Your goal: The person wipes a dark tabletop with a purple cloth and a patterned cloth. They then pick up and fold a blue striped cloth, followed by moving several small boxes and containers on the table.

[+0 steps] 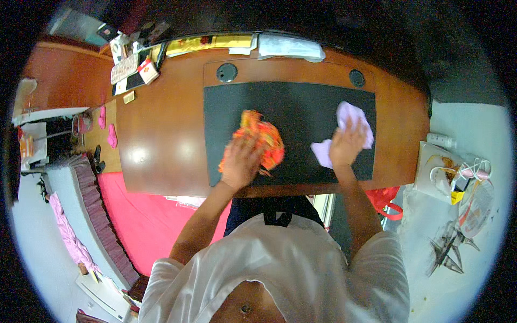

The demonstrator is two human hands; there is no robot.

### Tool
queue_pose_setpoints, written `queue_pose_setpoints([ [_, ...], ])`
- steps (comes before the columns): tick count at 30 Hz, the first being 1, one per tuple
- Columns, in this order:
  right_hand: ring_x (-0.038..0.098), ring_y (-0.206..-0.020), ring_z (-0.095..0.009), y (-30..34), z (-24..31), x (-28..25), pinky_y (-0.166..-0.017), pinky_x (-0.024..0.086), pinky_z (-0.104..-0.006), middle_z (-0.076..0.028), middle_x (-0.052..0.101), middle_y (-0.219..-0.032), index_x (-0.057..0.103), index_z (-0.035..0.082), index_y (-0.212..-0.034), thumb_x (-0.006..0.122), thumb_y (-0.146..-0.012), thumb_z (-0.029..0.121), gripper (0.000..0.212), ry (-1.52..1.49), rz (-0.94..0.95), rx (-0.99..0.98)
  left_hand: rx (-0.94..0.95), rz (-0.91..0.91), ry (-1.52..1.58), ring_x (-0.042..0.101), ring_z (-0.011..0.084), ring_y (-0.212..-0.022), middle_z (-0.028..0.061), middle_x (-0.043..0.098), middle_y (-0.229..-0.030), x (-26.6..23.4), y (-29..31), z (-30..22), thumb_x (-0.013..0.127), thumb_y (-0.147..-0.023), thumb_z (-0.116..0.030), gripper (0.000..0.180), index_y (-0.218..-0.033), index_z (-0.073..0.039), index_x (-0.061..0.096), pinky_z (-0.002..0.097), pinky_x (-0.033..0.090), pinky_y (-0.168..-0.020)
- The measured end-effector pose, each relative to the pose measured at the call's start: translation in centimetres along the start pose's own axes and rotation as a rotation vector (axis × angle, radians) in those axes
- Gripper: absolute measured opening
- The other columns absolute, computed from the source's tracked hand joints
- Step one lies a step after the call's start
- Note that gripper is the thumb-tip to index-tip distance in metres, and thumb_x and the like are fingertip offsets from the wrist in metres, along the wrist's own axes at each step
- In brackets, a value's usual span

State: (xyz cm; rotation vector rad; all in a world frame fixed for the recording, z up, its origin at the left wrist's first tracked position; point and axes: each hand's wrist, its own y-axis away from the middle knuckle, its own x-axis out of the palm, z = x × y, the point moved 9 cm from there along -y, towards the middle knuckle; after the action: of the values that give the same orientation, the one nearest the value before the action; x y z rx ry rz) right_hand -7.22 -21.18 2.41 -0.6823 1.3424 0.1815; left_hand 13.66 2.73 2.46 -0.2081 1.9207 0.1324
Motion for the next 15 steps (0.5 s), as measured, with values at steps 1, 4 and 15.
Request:
queue_pose_setpoints([
  [1,0.032,-0.145,-0.043,-1.6,2.8,0.4,-0.120,0.020,-0.0568,-0.022,0.041,-0.154,0.051,0.009,-0.144,0.055,-0.094,0.028,0.053,-0.123,0.069,-0.078,-0.052,-0.055,-0.039,0.039,0.0391,-0.141,0.0123,0.041,-0.156,-0.3,-0.1,2.0,0.066,-0.089,-0.028,0.052,-0.141,-0.021,0.057,0.0571,0.029,-0.117],
  [4,0.043,-0.137,-0.037,-5.6,14.0,0.8,-0.117,0.028,-0.0533,-0.016,0.052,-0.146,0.065,0.009,-0.126,0.065,-0.086,0.016,0.040,-0.231,0.097,-0.256,-0.147,-0.207,-0.128,0.040,0.0410,-0.140,0.0139,0.044,-0.154,-2.7,-1.7,7.5,0.063,-0.092,-0.026,0.048,-0.139,-0.018,0.059,0.0569,0.032,-0.115],
  [15,0.042,-0.140,-0.031,-10.0,21.5,3.8,-0.119,0.029,-0.0512,-0.003,0.054,-0.148,0.071,0.016,-0.120,0.064,-0.088,0.022,0.033,-0.697,0.054,-0.598,-0.407,-0.377,-0.328,0.041,0.0433,-0.135,0.0171,0.045,-0.153,-4.3,-6.2,11.7,0.057,-0.097,-0.025,0.046,-0.140,-0.011,0.056,0.0548,0.032,-0.113],
])
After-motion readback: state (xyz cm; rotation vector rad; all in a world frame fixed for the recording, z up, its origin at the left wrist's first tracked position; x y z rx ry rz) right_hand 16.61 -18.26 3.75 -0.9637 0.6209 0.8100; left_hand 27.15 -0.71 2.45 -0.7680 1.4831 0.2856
